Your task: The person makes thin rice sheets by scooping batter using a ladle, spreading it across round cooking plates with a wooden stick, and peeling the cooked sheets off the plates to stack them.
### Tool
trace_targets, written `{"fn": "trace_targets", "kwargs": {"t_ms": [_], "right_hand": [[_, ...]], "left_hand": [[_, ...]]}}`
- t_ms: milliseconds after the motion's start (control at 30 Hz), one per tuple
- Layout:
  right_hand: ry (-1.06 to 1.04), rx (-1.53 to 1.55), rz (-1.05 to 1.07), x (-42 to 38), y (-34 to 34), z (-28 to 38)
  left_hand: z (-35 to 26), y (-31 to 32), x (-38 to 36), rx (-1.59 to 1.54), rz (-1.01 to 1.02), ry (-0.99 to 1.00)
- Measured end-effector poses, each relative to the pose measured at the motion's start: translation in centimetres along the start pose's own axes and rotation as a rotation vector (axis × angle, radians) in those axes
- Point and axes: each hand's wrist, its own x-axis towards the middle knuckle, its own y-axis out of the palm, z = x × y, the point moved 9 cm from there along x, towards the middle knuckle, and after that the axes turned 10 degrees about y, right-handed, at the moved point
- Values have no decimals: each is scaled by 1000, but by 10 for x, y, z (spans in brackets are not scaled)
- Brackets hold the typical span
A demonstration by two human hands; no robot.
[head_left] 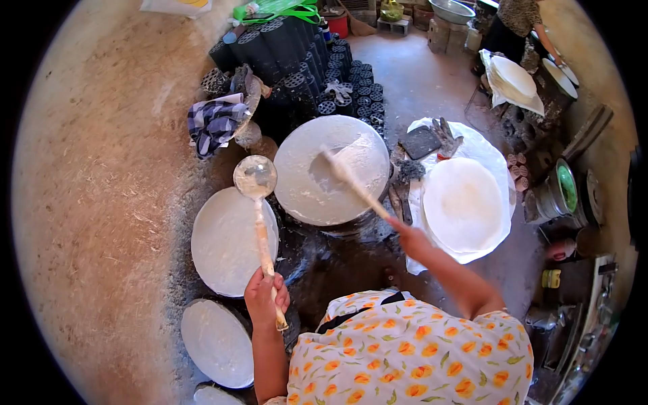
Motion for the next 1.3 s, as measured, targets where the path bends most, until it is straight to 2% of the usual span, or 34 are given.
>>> {"fn": "trace_targets", "kwargs": {"t_ms": [33, 133, 233, 367, 433, 567, 633, 667, 733, 833, 900, 967, 1000, 1033, 1100, 1133, 1200, 1300], "right_hand": [[-36, -23, 33, -10, 5, 20], [4, -81, 78, 6, 2, 24], [57, 33, -222, 58, -39, 0], [1, 173, -228, 61, -49, 12], [197, 37, 204, 22, -22, 42], [69, -130, 167, -10, -25, 44], [229, 12, 14, -16, -37, 16], [225, 8, 20, -22, -25, 12], [39, 149, 39, -35, -2, 27], [95, 113, 165, -22, 28, 51], [40, 154, 165, -1, 27, 71], [20, 59, 111, 11, 14, 87], [-134, 35, -30, 14, 6, 85], [-141, 30, -26, 10, -1, 78], [-62, -421, 33, 3, -8, 56], [-71, -432, 39, -5, -16, 53], [-169, -675, 144, -25, -16, 53], [-111, -786, 109, -9, -10, 48]], "left_hand": [[3, 2, 2, -7, 8, -11], [8, 2, 7, -9, 19, -20], [6, 0, 9, 10, 37, -16], [6, -1, 12, 3, 59, -11], [9, -1, 15, -3, 54, -24], [15, -1, 17, -29, 55, -46], [17, -4, 16, -15, 58, -48], [16, -5, 16, 2, 64, -42], [13, -6, 14, 5, 54, -39], [14, -7, 13, 19, 51, -45], [14, -9, 12, 29, 48, -49], [10, -12, 10, 9, 34, -34], [7, -14, 8, 5, 27, -29], [3, -18, 5, 2, 15, -20], [0, -26, 1, -14, -6, -7], [-1, -31, -1, -3, -1, 4], [2, -37, -6, 1, -5, 11], [7, -41, -10, -41, -29, 4]]}}
